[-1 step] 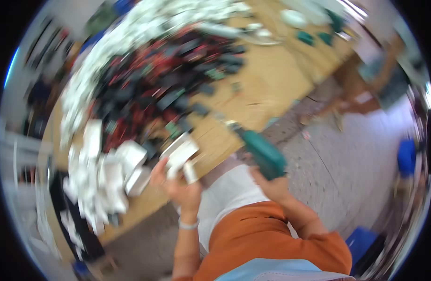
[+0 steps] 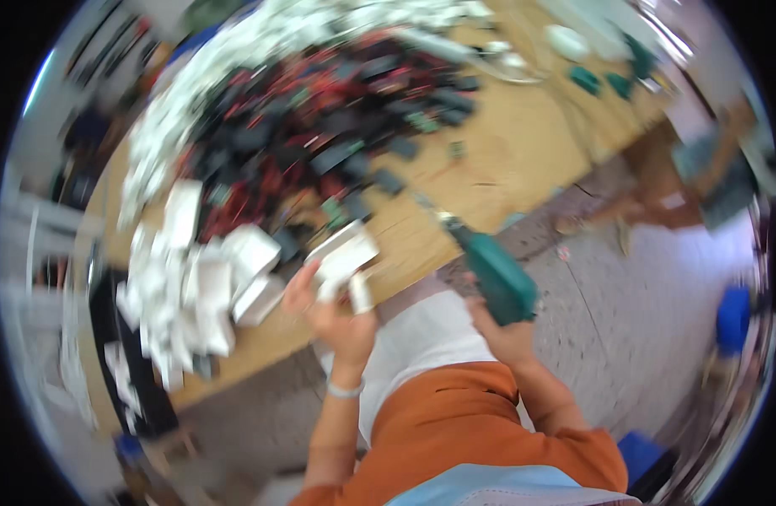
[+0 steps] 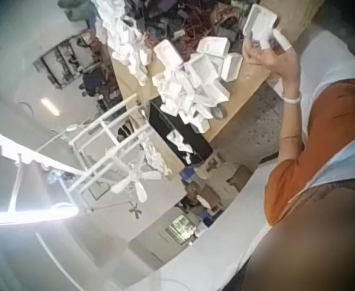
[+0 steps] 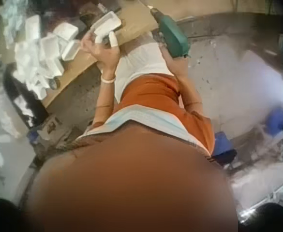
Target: The recorder is assembling electronic components by placing circuits into white plastic casings and using a soldering tool.
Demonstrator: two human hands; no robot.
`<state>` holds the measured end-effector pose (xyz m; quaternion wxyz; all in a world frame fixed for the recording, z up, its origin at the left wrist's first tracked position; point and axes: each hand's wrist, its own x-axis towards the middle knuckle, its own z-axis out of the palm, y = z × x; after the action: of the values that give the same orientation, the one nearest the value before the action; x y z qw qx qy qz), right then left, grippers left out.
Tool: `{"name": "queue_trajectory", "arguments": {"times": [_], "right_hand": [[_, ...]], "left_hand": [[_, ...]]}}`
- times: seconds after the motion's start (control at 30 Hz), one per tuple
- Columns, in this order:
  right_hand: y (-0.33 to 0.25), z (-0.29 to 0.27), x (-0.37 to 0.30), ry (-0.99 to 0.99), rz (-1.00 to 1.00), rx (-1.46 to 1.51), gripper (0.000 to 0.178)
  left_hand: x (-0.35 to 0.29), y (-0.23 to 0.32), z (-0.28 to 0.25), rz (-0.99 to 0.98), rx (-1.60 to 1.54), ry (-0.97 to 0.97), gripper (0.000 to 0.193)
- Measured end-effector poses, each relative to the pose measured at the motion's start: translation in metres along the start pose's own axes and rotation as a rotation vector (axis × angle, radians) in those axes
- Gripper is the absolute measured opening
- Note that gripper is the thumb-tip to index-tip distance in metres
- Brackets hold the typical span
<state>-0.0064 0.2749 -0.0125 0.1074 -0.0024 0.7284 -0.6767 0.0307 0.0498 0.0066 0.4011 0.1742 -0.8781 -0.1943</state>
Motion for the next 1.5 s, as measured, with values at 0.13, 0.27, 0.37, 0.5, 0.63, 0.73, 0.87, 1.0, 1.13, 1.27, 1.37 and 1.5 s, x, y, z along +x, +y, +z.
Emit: {"name": "queue_trajectory", "arguments": {"times": [0.13,0.27,0.37,0.5,0.63,0.73,0.87,1.0,1.13,1.27,1.37,1.5], "right_hand": [[-0.004,-0.001,0.005,-0.299,-0.075,-0.091,0.037],[0.001,0.004,0.008,-0.348,-0.128,-0.216,0.019],[-0.008,0.009,0.009,-0.343,-0.234,-0.261,0.013],[-0.009,0.007,0.007,-0.335,-0.278,-0.209,0.017],[-0.017,0.008,0.007,-0.334,-0.247,-0.219,0.016],[-0.007,0.005,0.006,-0.361,-0.283,-0.24,0.016],[-0.019,0.01,0.006,-0.398,-0.287,-0.357,0.016],[-0.017,0.011,0.009,-0.41,-0.313,-0.397,0.017],[-0.015,0.013,0.014,-0.439,-0.287,-0.423,0.021],[-0.021,0.018,0.019,-0.424,-0.308,-0.363,0.022],[-0.021,0.018,0.021,-0.453,-0.328,-0.394,0.023],[-0.023,0.019,0.023,-0.46,-0.293,-0.396,0.024]], "left_hand": [[0.003,-0.009,-0.003,-0.122,0.015,0.058,0.017],[0.007,-0.017,-0.002,-0.178,0.035,0.046,0.015],[0.011,-0.016,0.001,-0.188,0.033,0.019,0.015],[0.027,-0.016,0.003,-0.108,0.033,-0.001,0.016],[0.024,-0.032,0.013,-0.118,-0.091,-0.149,0.014],[0.01,-0.025,0.024,-0.05,0.057,-0.06,0.015],[0.003,-0.022,0.029,-0.017,0.147,-0.009,0.015],[0.008,-0.022,0.028,-0.055,0.118,-0.018,0.016],[0.009,-0.021,0.028,-0.07,0.137,-0.037,0.016],[0.013,-0.017,0.027,-0.059,0.161,-0.056,0.016],[0.014,-0.016,0.026,-0.063,0.187,-0.062,0.015],[0.015,-0.015,0.026,-0.067,0.203,-0.086,0.015]]}}
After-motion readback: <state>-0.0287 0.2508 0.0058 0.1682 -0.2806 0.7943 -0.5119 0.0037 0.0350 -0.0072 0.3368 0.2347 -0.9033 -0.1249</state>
